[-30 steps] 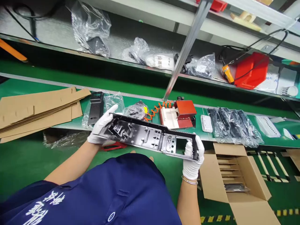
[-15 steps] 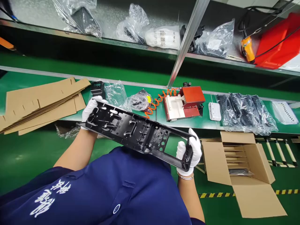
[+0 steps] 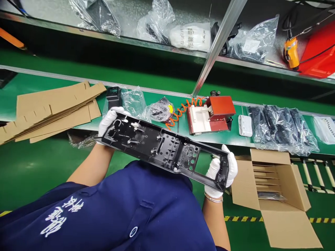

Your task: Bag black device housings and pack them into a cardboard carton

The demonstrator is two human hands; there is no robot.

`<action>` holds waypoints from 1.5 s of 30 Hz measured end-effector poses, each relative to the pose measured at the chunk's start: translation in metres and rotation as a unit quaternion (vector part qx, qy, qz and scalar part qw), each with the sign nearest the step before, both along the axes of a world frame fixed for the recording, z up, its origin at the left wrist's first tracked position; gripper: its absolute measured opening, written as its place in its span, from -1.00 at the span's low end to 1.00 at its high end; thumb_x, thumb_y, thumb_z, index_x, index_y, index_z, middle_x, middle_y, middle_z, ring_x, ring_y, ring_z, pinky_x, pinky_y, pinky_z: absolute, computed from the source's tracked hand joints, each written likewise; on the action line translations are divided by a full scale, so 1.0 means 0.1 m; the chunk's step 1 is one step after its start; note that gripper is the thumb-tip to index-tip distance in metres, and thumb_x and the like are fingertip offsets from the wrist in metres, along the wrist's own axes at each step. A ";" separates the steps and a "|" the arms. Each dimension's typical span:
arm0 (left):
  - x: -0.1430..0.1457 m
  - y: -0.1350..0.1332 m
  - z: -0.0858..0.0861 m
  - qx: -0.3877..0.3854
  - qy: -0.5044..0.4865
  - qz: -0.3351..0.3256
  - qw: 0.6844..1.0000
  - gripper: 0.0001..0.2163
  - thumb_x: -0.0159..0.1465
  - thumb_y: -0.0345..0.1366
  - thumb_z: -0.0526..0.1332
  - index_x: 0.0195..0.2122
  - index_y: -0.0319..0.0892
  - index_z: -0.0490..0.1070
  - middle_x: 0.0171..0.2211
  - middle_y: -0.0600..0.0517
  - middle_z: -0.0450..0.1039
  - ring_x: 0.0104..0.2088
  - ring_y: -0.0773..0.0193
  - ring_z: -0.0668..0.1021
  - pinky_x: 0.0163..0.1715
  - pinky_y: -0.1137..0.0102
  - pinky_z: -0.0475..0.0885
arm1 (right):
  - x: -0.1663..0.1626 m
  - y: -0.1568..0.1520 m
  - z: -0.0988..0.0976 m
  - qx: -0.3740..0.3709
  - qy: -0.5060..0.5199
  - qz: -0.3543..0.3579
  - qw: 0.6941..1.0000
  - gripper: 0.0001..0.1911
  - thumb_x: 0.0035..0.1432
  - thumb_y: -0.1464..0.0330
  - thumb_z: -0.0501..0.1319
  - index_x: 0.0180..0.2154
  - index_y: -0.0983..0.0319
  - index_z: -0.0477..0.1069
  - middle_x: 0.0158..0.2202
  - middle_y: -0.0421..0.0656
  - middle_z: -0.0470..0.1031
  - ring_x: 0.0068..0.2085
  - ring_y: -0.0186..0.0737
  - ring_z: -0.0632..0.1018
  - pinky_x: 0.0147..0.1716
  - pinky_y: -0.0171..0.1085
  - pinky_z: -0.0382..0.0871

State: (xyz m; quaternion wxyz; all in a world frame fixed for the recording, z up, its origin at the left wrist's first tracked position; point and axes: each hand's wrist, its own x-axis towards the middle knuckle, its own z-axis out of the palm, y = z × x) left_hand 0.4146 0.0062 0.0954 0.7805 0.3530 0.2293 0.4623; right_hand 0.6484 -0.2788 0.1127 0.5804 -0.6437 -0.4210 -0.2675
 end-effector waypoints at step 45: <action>-0.08 -0.12 0.35 0.134 0.106 -0.088 0.981 -0.72 0.27 -0.01 0.33 -0.19 -0.11 0.57 -0.22 -0.05 0.65 -0.08 0.01 0.67 0.01 0.14 0.58 | 0.28 0.05 -0.10 0.036 0.015 -0.083 0.996 -0.69 0.09 0.08 0.36 -0.11 -0.06 0.48 -0.03 -0.05 0.53 -0.03 0.27 0.63 -0.04 0.35 0.50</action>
